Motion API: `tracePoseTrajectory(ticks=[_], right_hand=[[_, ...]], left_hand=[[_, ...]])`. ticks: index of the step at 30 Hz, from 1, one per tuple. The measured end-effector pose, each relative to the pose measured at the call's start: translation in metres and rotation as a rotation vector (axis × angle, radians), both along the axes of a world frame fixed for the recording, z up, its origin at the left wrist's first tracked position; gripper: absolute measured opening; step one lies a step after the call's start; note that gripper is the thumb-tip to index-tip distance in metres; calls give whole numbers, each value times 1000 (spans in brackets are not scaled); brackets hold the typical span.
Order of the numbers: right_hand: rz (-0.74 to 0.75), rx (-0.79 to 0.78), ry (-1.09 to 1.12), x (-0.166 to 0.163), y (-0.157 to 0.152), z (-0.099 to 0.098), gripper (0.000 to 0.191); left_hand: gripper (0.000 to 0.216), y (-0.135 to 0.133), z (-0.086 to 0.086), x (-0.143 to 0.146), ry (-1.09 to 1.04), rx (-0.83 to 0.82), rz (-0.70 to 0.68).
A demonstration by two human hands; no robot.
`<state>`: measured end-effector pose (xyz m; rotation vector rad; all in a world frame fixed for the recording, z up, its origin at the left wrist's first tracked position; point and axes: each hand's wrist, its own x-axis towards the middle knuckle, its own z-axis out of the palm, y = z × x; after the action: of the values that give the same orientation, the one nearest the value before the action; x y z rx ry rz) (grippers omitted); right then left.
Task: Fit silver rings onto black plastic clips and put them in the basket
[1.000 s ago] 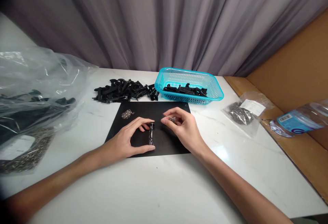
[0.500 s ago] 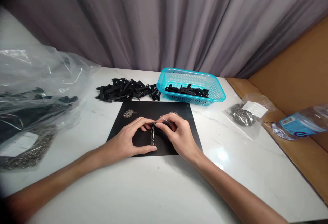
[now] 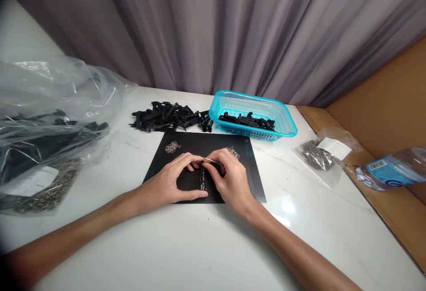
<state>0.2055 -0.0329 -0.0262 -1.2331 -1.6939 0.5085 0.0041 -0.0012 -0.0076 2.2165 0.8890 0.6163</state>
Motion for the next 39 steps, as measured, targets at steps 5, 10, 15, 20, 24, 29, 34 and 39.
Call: tracePoseTrajectory(ticks=[5, 10, 15, 20, 24, 29, 34, 39], right_hand=[[-33, 50, -110, -3, -3, -1, 7], [-67, 59, -137, -5, -4, -1, 6], [-69, 161, -178, -4, -4, -3, 12], [-37, 195, -175, -5, -3, -6, 14], [-23, 203, -164, -6, -5, -6, 14], [8, 190, -197, -5, -7, -4, 13], [15, 197, -260, -4, -6, -5, 14], [21, 251, -376, -1, -5, -5, 16]], left_hand=[[53, -1, 2, 1, 25, 16, -7], [55, 0, 3, 0, 49, 8, -1], [55, 3, -3, 0, 36, 35, -8], [57, 6, -5, -1, 23, 58, 19], [57, 6, -5, -1, 16, 50, 37], [58, 5, -5, -2, 12, 56, 42], [56, 8, -5, -1, 8, 70, 45], [57, 10, -5, -1, 22, 77, 42]])
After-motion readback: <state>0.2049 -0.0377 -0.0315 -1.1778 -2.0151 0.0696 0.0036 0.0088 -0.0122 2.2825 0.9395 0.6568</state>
